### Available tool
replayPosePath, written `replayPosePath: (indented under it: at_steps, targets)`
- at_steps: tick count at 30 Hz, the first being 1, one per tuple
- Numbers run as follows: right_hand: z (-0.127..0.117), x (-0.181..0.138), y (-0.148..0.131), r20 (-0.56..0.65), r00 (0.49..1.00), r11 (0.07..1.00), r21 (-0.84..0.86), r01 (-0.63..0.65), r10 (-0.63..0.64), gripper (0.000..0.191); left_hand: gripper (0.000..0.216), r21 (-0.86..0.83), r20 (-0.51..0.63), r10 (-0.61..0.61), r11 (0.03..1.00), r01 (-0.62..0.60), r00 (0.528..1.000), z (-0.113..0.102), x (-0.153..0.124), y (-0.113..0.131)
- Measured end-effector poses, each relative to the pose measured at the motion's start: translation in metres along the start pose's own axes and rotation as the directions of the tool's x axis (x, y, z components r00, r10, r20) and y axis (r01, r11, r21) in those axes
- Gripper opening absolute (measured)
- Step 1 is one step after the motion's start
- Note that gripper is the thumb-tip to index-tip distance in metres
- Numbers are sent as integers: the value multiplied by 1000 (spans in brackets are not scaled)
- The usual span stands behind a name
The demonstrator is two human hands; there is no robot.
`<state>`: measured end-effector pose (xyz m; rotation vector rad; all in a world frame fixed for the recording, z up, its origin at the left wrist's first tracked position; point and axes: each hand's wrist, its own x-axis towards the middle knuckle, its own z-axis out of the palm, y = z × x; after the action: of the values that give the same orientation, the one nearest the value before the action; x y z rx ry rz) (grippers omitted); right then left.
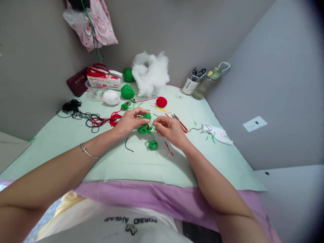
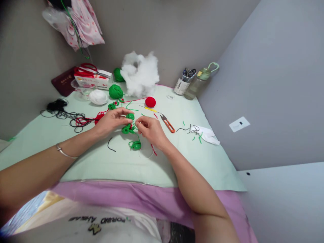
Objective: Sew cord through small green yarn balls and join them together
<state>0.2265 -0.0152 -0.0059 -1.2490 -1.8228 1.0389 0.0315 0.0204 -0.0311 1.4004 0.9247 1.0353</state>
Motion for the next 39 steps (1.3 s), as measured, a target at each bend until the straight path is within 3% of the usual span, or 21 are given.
replayPosePath:
  at_steps: [8,21,27,32,39]
  targets:
    - [-1,0,1,52,999,997,-69,16,-12,21,40,6,6,6,1000,-6,1000,0,0,-2]
    - [2,1,1,-11,1000,995,-98,2,-3,21,36,54,14,39,998,-39,999,3,-2,-1]
    - [4,3,2,-17,1000,999,-40,3,-4,18,36,-29,30,34,999,-33,999,7,-4,-1]
    - [-3,3,2,55,998,999,38,13,-15,19,38,-61,53,38,998,-35,998,5,-3,3]
    - [-12,5,5,76,997,992,128,5,-15,36,36,-84,-22,19,996,-20,1000,2,-4,12]
